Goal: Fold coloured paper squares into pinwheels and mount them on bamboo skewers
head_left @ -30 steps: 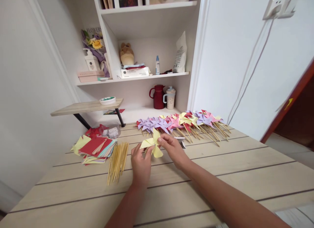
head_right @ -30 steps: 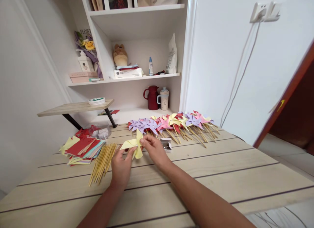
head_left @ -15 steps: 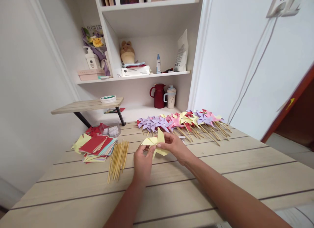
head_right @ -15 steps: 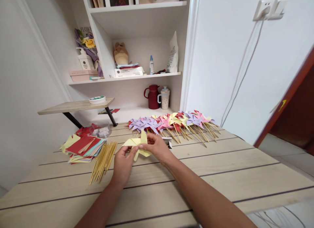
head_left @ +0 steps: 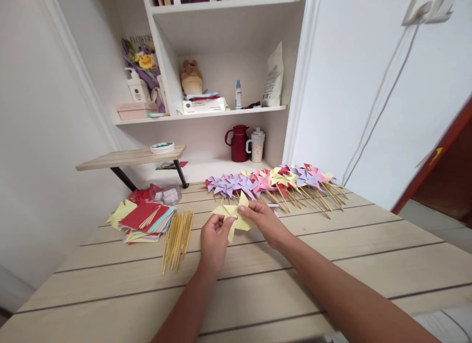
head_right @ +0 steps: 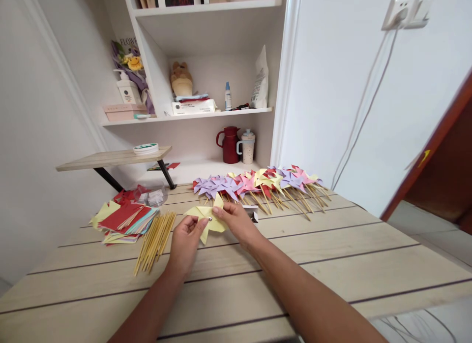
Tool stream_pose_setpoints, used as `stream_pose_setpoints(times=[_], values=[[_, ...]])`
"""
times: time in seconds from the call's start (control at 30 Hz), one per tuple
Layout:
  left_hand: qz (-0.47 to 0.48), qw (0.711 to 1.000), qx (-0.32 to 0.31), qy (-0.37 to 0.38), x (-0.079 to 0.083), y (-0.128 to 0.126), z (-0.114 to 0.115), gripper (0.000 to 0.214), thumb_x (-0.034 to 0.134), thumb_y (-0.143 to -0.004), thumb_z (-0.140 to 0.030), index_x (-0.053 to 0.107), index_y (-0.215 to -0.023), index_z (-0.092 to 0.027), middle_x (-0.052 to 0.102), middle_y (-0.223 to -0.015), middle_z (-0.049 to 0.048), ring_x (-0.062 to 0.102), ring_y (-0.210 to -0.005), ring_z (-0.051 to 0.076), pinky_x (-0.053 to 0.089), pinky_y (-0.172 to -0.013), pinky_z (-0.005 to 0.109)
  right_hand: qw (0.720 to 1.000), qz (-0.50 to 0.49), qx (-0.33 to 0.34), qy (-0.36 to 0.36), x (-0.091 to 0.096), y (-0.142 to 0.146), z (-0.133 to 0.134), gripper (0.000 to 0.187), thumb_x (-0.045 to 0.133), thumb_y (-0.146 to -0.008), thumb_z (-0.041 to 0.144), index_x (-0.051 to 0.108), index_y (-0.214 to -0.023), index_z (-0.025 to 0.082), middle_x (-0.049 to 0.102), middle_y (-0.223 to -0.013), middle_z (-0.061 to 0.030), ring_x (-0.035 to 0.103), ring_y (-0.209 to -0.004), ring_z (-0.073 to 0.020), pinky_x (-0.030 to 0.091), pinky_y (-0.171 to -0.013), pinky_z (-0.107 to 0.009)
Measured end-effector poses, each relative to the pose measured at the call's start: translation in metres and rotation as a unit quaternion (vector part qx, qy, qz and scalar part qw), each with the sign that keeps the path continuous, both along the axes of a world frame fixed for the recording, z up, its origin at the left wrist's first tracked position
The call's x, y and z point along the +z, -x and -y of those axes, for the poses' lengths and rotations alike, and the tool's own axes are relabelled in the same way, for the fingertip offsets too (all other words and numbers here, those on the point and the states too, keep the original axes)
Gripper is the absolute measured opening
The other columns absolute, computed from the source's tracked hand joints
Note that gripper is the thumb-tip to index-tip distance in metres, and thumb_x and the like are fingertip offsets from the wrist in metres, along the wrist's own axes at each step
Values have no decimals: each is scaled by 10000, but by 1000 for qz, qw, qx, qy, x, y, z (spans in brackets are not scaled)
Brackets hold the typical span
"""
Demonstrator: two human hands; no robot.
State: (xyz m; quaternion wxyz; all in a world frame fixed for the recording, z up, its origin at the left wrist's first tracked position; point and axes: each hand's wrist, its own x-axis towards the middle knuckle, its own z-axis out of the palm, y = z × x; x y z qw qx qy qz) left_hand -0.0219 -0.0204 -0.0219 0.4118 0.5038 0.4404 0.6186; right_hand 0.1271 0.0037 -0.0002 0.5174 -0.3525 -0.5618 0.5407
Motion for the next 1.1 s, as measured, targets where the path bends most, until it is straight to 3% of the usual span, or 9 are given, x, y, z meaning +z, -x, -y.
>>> stream_pose_setpoints(times=[0.27, 0.47, 0.63, 0.77, 0.93, 1.1], values=[[-21, 1000, 15, -15, 0, 3, 0, 246, 703, -786, -408, 645, -762, -171, 649, -713, 4, 583, -675, 143, 454, -639, 243, 999, -19, 49, -3, 2, 2, 1, 353, 854, -617, 383, 729, -879, 183, 739, -850, -31, 628, -762, -178, 469, -730, -309], [-25, 999, -4, -28, 6, 1, 4, 263, 599, -874, -438, 658, -864, -181, 666, -773, 20, 618, -772, 171, 472, -690, 254, 999, -26, 21, 0, -1, 1, -3, 302, 833, -648, 371, 708, -835, 170, 703, -754, -13, 592, -672, -153, 440, -670, -294], [-60, 997, 13, -42, 5, 1, 3, 197, 656, -833, -343, 671, -938, -177, 703, -878, 54, 640, -826, 190, 496, -766, 294, 999, -14, 23, -42, -3, 0, -3, 241, 795, -713, 362, 673, -826, 188, 671, -748, 4, 579, -677, -150, 438, -667, -291], [-158, 976, 82, -126, 5, 3, 5, 76, 639, -841, -258, 669, -810, -195, 669, -823, 34, 622, -814, 189, 485, -785, 309, 982, 67, -34, -174, 0, -2, 3, 143, 748, -788, 324, 657, -784, 214, 649, -737, 8, 584, -704, -165, 447, -676, -302], [-238, 919, 160, -269, 7, 5, 10, 74, 641, -852, -185, 701, -840, -226, 650, -907, 37, 621, -924, 201, 485, -841, 328, 899, 132, -91, -408, 7, -4, 12, 67, 662, -887, 240, 703, -833, 241, 714, -819, -45, 640, -810, -208, 481, -757, -364], [-257, 888, 207, -320, 8, 6, 14, 94, 653, -853, -140, 692, -871, -224, 617, -912, 31, 617, -903, 181, 496, -819, 310, 857, 131, -109, -486, 7, -3, 14, 104, 645, -897, 174, 702, -895, 260, 730, -839, -40, 651, -804, -205, 488, -752, -379]])
